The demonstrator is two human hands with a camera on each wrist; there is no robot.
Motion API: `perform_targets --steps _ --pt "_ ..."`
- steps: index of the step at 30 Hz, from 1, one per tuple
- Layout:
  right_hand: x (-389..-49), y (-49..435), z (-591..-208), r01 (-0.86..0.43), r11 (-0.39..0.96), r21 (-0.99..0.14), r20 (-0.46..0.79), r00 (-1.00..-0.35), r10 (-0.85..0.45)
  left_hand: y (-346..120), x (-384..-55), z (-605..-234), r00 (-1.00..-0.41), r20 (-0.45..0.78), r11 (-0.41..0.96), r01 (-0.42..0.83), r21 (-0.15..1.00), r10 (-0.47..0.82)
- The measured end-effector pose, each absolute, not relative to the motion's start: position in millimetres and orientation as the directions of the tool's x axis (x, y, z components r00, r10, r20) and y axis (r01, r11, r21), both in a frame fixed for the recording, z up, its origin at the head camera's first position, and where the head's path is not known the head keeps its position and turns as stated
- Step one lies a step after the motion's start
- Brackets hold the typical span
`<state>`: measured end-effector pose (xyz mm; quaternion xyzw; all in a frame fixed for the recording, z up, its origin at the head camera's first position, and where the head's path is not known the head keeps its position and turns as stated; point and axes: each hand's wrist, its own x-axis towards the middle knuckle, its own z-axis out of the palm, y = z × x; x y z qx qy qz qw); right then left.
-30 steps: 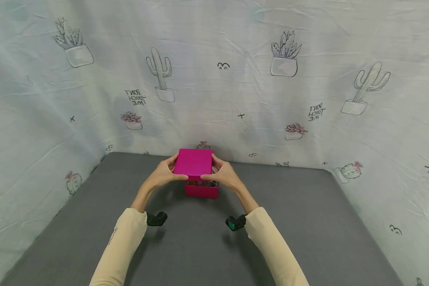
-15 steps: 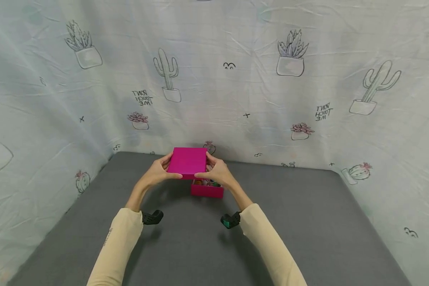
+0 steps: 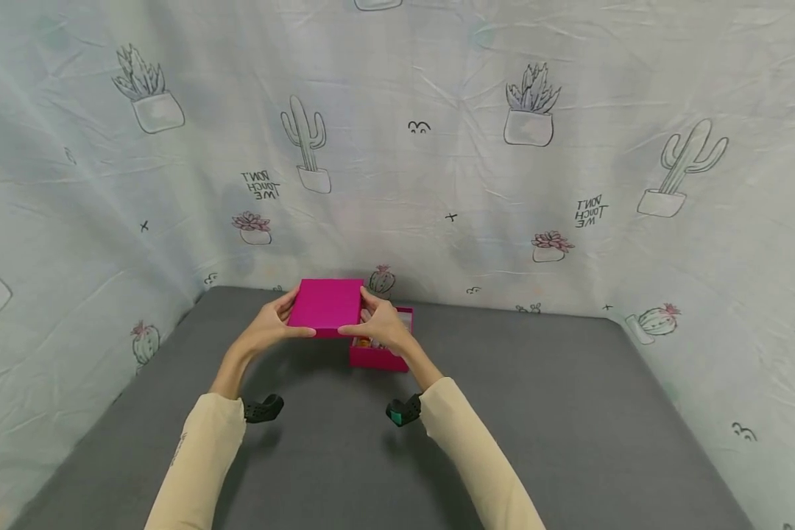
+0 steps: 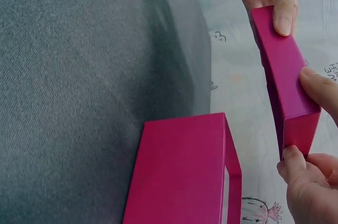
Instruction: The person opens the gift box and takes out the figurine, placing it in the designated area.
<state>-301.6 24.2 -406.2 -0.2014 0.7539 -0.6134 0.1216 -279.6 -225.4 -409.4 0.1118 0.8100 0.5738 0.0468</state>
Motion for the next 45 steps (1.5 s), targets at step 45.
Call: perform_targets --steps 45 --pt "-305.9 -33.7 -417.0 -0.168 0.158 -0.973 0.076 -0.882 -0.465 -264.4 -280.6 -413.1 -0.98 0.017 0.398 0.096 0.912 0.197"
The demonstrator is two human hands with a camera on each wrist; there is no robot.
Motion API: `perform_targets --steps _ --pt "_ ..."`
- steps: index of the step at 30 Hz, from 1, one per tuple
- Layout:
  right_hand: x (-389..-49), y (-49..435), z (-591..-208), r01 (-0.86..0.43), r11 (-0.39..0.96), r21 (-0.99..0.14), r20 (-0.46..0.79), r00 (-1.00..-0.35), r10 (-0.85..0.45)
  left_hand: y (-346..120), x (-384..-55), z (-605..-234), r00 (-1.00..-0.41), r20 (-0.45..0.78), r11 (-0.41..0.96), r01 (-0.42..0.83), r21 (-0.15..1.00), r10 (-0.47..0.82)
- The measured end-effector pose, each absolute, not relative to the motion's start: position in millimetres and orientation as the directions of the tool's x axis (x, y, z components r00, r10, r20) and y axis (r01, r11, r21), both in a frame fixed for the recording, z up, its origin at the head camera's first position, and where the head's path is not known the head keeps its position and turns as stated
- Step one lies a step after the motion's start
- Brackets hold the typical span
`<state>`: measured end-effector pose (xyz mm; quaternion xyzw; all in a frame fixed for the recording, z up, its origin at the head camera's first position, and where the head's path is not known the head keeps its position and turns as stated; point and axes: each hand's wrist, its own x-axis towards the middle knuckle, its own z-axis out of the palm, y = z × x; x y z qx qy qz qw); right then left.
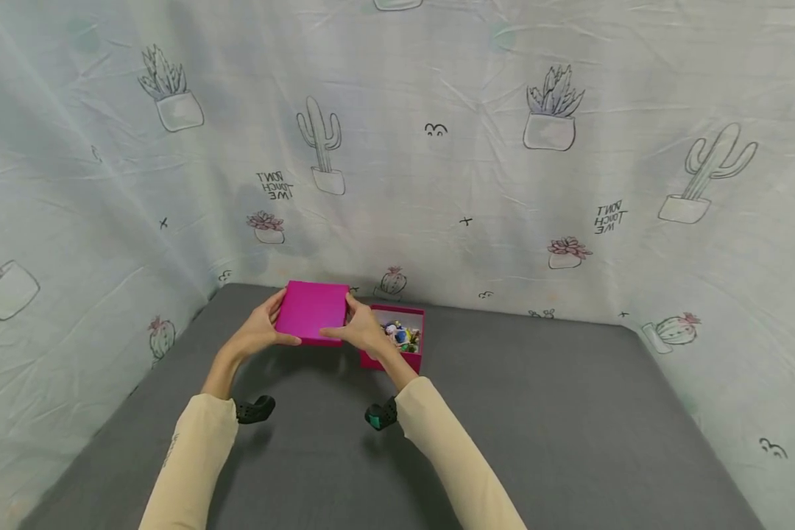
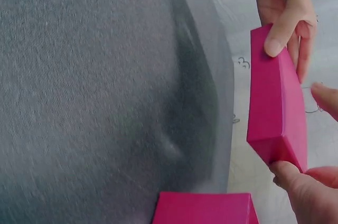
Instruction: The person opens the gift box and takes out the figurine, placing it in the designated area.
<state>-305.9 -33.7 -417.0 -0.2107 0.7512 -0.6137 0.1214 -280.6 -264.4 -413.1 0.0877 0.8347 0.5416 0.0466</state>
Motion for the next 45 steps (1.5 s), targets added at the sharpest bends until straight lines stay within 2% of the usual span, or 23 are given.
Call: perform_targets --steps 7,16,20,26,33,37,40,43,45 --pt "-304.9 -37.6 -415.7 -0.095 0.056 -0.994 0.071 -0.938 -0.338 -261.4 -281.6 -415.2 -0.977 0.066 0.381 0.142 0.914 0.205" --pt "-304.9 -44.9 -412.5 0.016 -0.115 -0.993 0.02 -0.952 -0.304 -255.4 -280.8 -424.4 -0.967 0.142 0.453 0.225 0.863 0.211" --pt "-305.8 -45.3 -413.6 0.069 -0.177 -0.982 -0.016 -0.958 -0.286 -252.5 -279.4 -424.1 -0.972 0.131 0.447 0.207 0.871 0.195" --pt "-304.4 -46.2 -416.1 0.038 -0.174 -0.984 0.015 -0.955 -0.296 -254.4 -277.8 -423.7 -0.981 0.142 0.453 0.187 0.872 0.132" --pt "-305.0 -47.3 -420.5 0.012 -0.21 -0.978 0.041 -0.968 -0.248 -261.8 -277.5 -421.2 -0.973 0.205 0.359 0.228 0.905 0.102" --pt "-305.4 -50.5 -418.9 -0.012 -0.219 -0.976 0.063 -0.972 -0.226 -257.2 -278.8 -414.8 -0.973 0.229 0.328 0.209 0.921 -0.022" --pt "-301.8 -52.7 -413.9 -0.042 -0.217 -0.975 0.093 -0.968 -0.232 -245.1 -274.7 -404.7 -0.958 0.22 0.294 0.161 0.942 -0.182" --pt "-299.7 -57.6 -413.1 -0.073 -0.224 -0.972 0.126 -0.965 -0.231 -232.5 -277.9 -404.0 -0.885 0.227 0.263 0.124 0.957 -0.407" --pt "-298.6 -61.9 -412.0 -0.099 -0.216 -0.971 0.146 -0.965 -0.215 -227.2 -285.2 -409.8 -0.789 0.245 0.228 0.136 0.964 -0.563"
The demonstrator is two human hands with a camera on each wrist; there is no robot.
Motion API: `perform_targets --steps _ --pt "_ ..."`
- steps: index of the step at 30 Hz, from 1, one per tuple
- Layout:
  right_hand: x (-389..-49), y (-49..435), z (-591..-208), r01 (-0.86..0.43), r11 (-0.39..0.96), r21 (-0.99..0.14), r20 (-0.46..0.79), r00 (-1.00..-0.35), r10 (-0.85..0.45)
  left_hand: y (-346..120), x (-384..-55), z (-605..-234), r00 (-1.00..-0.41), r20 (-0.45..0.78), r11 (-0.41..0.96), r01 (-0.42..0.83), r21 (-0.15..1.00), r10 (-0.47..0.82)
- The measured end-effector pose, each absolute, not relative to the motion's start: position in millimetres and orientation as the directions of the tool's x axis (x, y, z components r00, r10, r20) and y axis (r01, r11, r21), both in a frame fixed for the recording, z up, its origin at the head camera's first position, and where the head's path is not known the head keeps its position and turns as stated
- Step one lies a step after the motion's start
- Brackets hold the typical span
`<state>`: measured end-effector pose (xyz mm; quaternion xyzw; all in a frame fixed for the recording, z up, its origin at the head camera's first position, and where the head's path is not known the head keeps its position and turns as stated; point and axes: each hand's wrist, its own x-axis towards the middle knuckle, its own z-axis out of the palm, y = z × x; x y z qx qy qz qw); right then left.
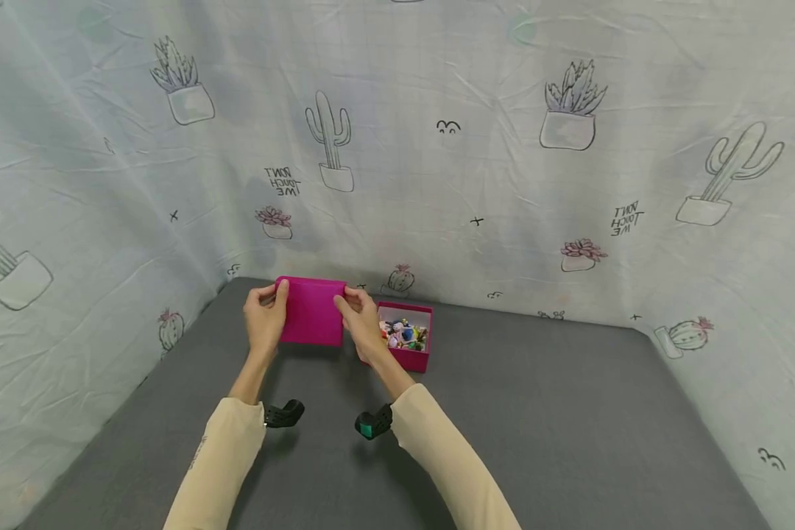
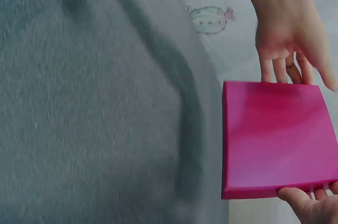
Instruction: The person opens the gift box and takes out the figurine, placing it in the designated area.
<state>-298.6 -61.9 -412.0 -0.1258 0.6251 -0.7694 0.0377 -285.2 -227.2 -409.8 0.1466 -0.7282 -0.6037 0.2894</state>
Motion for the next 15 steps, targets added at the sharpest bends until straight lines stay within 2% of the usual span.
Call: perform_targets --steps 3,6,11,15 --pt "-296.6 -68.6 -412.9 -0.163 -0.171 -0.972 0.189 -0.971 -0.147 -219.0 -289.7 -412.9 -0.651 0.25 0.181 0.173 0.968 -0.717" --pt "-292.7 -74.2 -409.4 -0.205 -0.115 -0.972 0.21 -0.977 -0.038 -213.0 -290.4 -413.5 -0.583 0.242 0.141 0.213 0.967 -0.776" --pt "-285.9 -83.7 -404.0 -0.161 -0.104 -0.982 0.143 -0.977 0.16 -205.1 -289.5 -415.6 -0.553 0.217 0.055 0.295 0.954 -0.804" --pt "-282.4 -91.3 -404.4 -0.109 -0.169 -0.98 0.071 -0.973 0.219 -203.3 -287.5 -415.7 -0.568 0.237 -0.011 0.398 0.917 -0.789"
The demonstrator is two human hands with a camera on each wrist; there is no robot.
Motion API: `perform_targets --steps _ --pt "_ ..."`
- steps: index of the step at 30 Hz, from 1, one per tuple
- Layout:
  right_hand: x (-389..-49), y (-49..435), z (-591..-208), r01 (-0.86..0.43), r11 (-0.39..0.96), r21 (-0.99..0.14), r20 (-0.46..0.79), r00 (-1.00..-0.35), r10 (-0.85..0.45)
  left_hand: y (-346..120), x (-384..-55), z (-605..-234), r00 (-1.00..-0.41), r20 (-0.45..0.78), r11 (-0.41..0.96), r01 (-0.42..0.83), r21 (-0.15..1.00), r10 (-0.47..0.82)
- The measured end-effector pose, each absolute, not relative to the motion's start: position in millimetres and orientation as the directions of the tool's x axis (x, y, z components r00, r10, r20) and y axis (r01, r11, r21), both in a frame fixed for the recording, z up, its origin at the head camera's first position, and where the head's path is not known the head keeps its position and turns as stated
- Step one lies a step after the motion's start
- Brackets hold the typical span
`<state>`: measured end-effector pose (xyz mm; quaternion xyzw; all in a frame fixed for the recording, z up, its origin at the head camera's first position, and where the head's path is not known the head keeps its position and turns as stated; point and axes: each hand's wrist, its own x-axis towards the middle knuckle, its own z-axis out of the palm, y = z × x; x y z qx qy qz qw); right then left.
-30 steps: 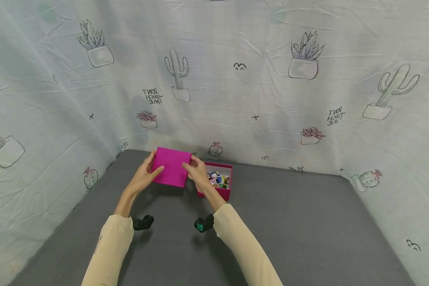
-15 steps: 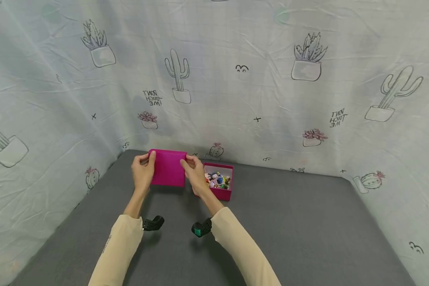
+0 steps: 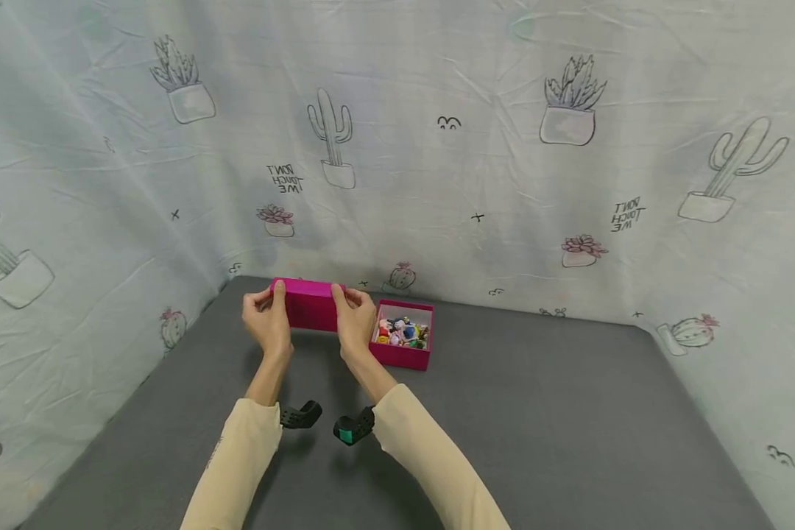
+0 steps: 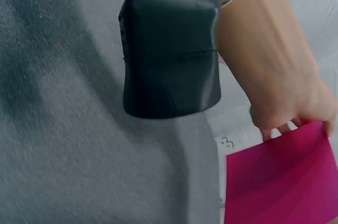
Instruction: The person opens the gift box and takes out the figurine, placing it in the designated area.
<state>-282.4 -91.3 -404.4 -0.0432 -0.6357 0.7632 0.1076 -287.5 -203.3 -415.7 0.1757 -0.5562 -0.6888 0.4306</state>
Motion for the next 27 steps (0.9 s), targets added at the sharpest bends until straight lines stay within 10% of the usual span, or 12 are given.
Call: perform_targets --steps 13,27 --pt "-271.4 -86.2 -416.7 -0.015 -0.203 -0.979 -0.001 -0.997 0.078 -215.7 -275.8 -450.0 -0.663 0.207 -0.25 0.525 0.814 -0.72" --pt "-276.3 -77.7 -429.6 -0.076 -0.24 -0.968 0.089 -0.995 -0.045 -272.0 -264.4 -446.5 -0.925 0.214 -0.014 0.23 0.973 -0.313"
